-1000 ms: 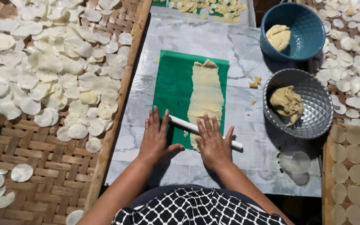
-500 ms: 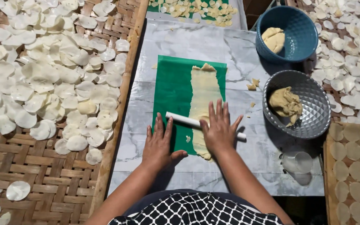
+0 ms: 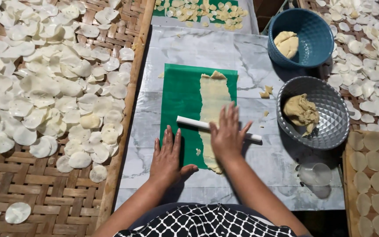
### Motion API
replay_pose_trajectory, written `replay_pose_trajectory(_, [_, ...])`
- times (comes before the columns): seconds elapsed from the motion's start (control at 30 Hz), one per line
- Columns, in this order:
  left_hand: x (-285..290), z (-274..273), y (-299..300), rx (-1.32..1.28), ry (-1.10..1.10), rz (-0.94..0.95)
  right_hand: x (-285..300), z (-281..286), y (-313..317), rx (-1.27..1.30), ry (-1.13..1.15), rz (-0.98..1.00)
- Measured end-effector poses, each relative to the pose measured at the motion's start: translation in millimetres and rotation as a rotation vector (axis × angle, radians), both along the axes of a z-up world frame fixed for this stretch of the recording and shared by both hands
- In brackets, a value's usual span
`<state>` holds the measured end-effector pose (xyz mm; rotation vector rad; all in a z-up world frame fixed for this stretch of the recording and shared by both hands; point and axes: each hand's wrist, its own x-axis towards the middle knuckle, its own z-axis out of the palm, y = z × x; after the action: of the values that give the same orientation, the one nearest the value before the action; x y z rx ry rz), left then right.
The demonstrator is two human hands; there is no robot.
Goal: Rolling out dough into a thin sheet using a rolling pin
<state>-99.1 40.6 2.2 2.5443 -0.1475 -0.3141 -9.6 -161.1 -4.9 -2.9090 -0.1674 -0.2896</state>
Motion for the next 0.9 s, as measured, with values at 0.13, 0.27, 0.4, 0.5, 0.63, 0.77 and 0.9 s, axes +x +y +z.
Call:
replay_pose_trajectory(0.13, [4, -1, 0, 0.010, 0.011, -0.010, 4, -17, 12, -0.070, 0.122, 0.049])
replay_pose_trajectory(0.27, [0, -1, 0, 0.005, 0.016, -0.006, 66, -28, -2, -0.136, 0.120, -0.052])
replay_pose_trajectory(0.4, [3, 2, 1, -0.008, 0.004, 0.004, 88, -10, -2, -0.096, 0.237, -0.111])
replay_pose_trajectory(0.5, [1, 2, 0, 0.000, 0.011, -0.001, 34, 0, 2, -0.079, 0.287, -0.058])
replay_pose_trajectory(0.63, [3, 2, -1, 0.021, 0.026, -0.011, -19, 6, 7, -0.040, 0.320, 0.038])
replay_pose_trajectory(0.77, [3, 2, -1, 0.009, 0.025, -0.002, 40, -18, -3, -0.084, 0.210, -0.020])
replay_pose_trajectory(0.9, [2, 2, 0, 0.007, 0.022, 0.014, 121, -12, -10, -0.057, 0.346, -0.198])
